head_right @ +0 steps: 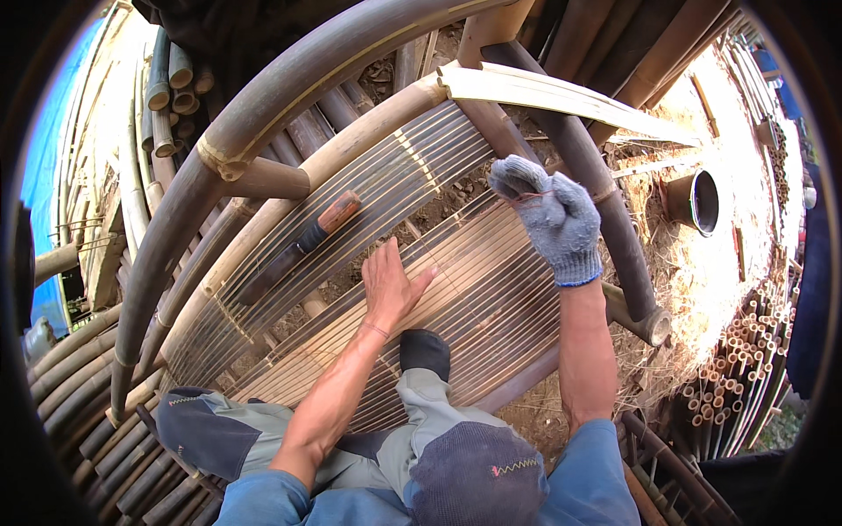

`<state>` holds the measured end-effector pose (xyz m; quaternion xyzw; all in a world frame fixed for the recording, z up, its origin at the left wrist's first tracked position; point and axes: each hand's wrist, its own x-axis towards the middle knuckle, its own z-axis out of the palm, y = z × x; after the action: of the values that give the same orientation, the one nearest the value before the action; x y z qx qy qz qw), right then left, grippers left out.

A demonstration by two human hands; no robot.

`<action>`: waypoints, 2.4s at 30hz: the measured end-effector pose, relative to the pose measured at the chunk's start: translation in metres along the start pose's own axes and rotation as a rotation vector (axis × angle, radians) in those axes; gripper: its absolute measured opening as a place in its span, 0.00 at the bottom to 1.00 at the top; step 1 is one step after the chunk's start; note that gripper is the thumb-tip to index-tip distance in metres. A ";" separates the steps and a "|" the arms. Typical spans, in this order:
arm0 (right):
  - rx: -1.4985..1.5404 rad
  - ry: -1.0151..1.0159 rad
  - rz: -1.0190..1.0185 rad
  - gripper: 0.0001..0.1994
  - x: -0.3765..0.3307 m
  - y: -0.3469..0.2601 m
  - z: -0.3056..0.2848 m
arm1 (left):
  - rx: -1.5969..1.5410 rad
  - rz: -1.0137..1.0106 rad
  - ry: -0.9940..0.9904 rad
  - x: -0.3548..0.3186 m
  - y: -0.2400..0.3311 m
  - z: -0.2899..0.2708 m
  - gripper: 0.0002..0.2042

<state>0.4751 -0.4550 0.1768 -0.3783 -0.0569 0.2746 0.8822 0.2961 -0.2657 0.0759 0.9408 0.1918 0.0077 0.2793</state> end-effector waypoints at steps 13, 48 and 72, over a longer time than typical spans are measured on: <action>-1.584 -0.662 -0.342 0.07 -0.099 0.122 -0.009 | 0.025 -0.099 -0.315 0.007 -0.015 0.029 0.39; -2.128 -0.254 -0.640 0.19 0.045 0.142 -0.044 | 0.247 0.161 0.212 -0.001 -0.125 -0.106 0.17; -1.719 -0.242 -0.113 0.15 0.075 0.113 -0.127 | 0.260 -0.171 -0.022 -0.147 -0.187 -0.112 0.20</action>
<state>0.5277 -0.4326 -0.0002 -0.8780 -0.3568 0.1304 0.2911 0.0800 -0.1168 0.0849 0.9492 0.2678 -0.0514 0.1570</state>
